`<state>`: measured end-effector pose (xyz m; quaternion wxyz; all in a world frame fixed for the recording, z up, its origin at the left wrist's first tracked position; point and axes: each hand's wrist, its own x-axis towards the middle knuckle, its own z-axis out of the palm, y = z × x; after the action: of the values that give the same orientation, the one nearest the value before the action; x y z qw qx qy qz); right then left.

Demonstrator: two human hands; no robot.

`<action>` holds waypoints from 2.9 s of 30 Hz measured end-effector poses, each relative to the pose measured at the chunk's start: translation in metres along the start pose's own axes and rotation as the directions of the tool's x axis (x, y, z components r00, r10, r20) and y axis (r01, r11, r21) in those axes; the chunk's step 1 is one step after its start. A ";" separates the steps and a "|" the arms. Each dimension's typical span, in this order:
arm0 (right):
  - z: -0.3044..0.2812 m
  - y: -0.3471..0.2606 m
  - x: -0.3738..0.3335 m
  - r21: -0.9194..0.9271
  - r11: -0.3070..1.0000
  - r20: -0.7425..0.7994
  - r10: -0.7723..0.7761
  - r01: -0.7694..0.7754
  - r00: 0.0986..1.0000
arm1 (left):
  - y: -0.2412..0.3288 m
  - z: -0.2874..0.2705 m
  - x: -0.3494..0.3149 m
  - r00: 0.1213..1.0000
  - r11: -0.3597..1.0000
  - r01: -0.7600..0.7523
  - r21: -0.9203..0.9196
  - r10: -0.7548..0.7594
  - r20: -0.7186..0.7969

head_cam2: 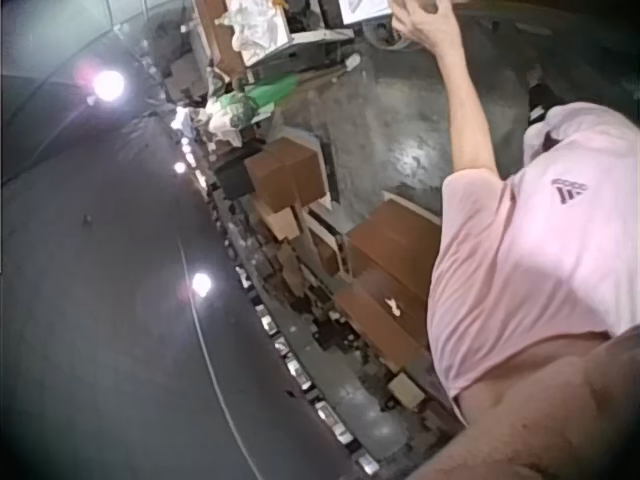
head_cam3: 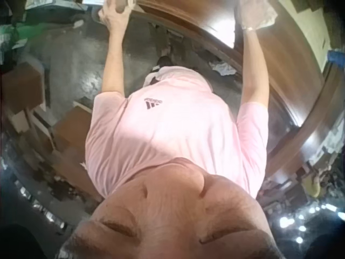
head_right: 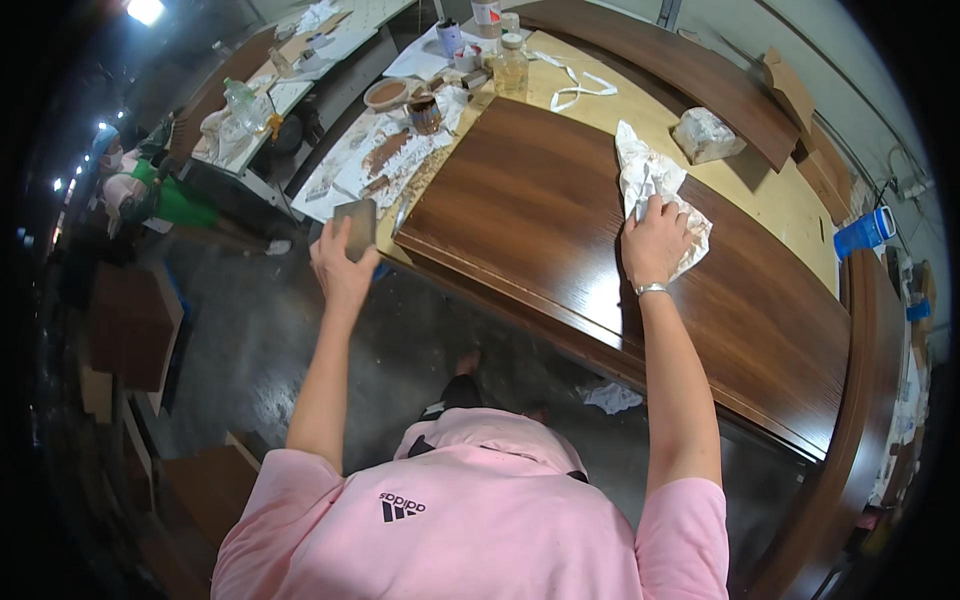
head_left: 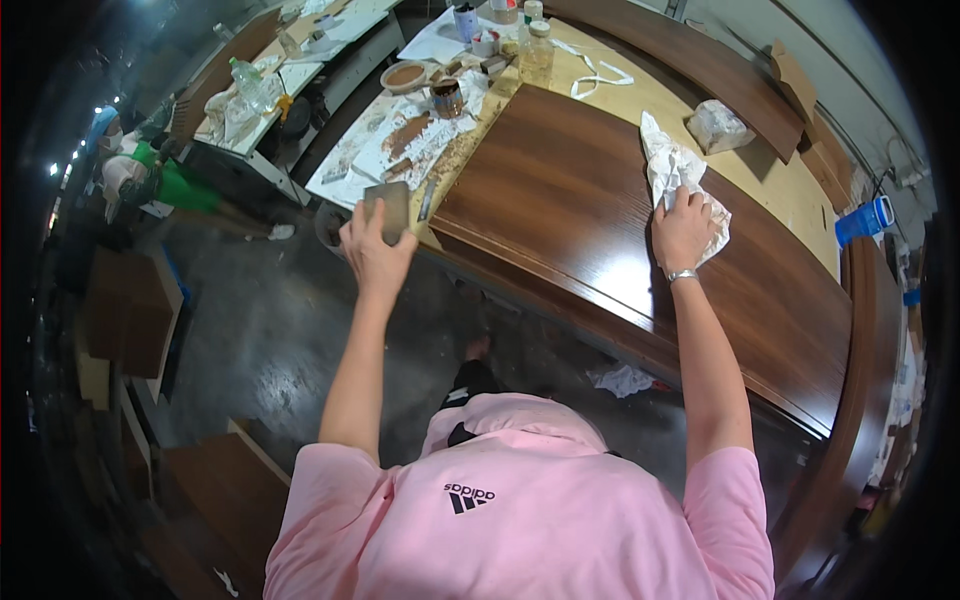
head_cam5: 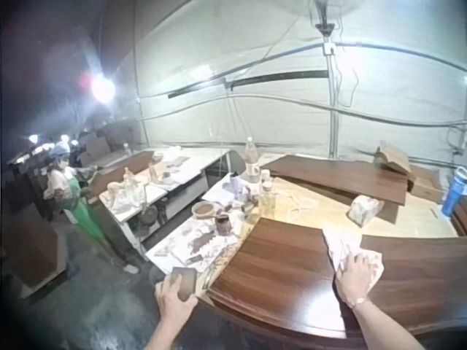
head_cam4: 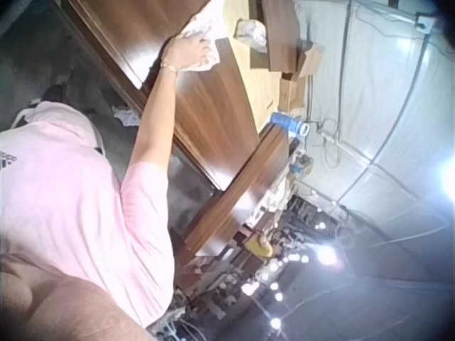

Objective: The person wipes a wood panel with a cloth, applies liquid from a bottle to the cloth, and uses a sanding block on the edges and surface of the panels.

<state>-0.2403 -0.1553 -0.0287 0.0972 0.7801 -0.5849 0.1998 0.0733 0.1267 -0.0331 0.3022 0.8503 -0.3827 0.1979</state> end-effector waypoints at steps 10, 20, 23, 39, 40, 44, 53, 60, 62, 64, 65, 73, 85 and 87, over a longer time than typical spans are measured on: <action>-0.002 0.000 -0.007 -0.009 1.000 -0.011 -0.018 0.018 1.000 | -0.020 0.045 0.056 0.970 0.967 0.142 -0.212 -0.093 0.224; -0.007 -0.013 -0.004 -0.017 1.000 0.029 0.012 -0.012 0.999 | -0.001 0.186 0.158 0.939 0.901 -0.007 -0.434 0.155 0.307; 0.000 0.006 -0.011 -0.045 0.998 -0.025 0.039 -0.040 0.999 | 0.016 0.150 0.175 0.924 0.836 -0.097 -0.540 0.277 0.263; 0.003 -0.002 -0.004 -0.078 0.997 -0.010 0.021 -0.021 1.000 | -0.106 0.134 0.133 0.947 0.958 -0.011 -0.288 0.102 0.304; 0.003 0.000 -0.005 -0.085 0.996 -0.014 0.029 -0.030 0.999 | -0.090 0.126 0.133 0.976 0.923 -0.021 -0.383 0.102 0.192; 0.002 -0.001 -0.005 -0.064 0.998 -0.034 0.004 -0.006 0.999 | -0.055 0.122 0.129 0.943 0.798 -0.019 -0.602 0.215 0.255; 0.003 -0.002 -0.005 -0.057 0.998 -0.071 -0.026 0.022 0.997 | 0.011 0.123 0.137 0.700 0.320 0.624 -0.713 0.176 0.692; 0.005 -0.001 -0.006 -0.068 0.998 -0.036 0.017 -0.020 0.999 | 0.006 0.128 0.140 0.608 0.115 0.763 -0.636 0.209 0.766; 0.002 -0.002 -0.004 -0.051 0.999 -0.052 -0.004 0.001 0.999 | -0.003 0.131 0.137 0.616 0.197 0.719 -0.667 0.265 0.742; 0.005 -0.002 -0.003 -0.059 0.998 -0.050 0.009 -0.012 0.999 | -0.009 0.138 0.136 0.629 0.273 0.654 -0.705 0.321 0.708; 0.007 -0.002 -0.004 -0.064 0.998 -0.046 0.019 -0.022 0.999 | -0.012 0.140 0.132 0.637 0.309 0.602 -0.736 0.370 0.676; 0.003 -0.005 -0.004 -0.052 0.998 -0.044 0.026 -0.028 0.999 | 0.008 0.133 0.161 0.709 0.576 0.037 -0.817 0.561 0.428; 0.003 -0.012 -0.002 -0.017 0.997 -0.041 0.068 -0.069 0.997 | 0.072 0.281 0.269 0.785 0.575 -0.257 -0.776 0.593 0.180; 0.004 -0.010 -0.003 -0.024 0.997 -0.043 0.070 -0.071 0.997 | 0.062 0.266 0.255 0.774 0.568 -0.258 -0.782 0.606 0.185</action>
<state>-0.2306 -0.1517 -0.0328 0.1125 0.7533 -0.6122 0.2122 0.2135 -0.2183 -0.0622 0.4559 0.5582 -0.6869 -0.0932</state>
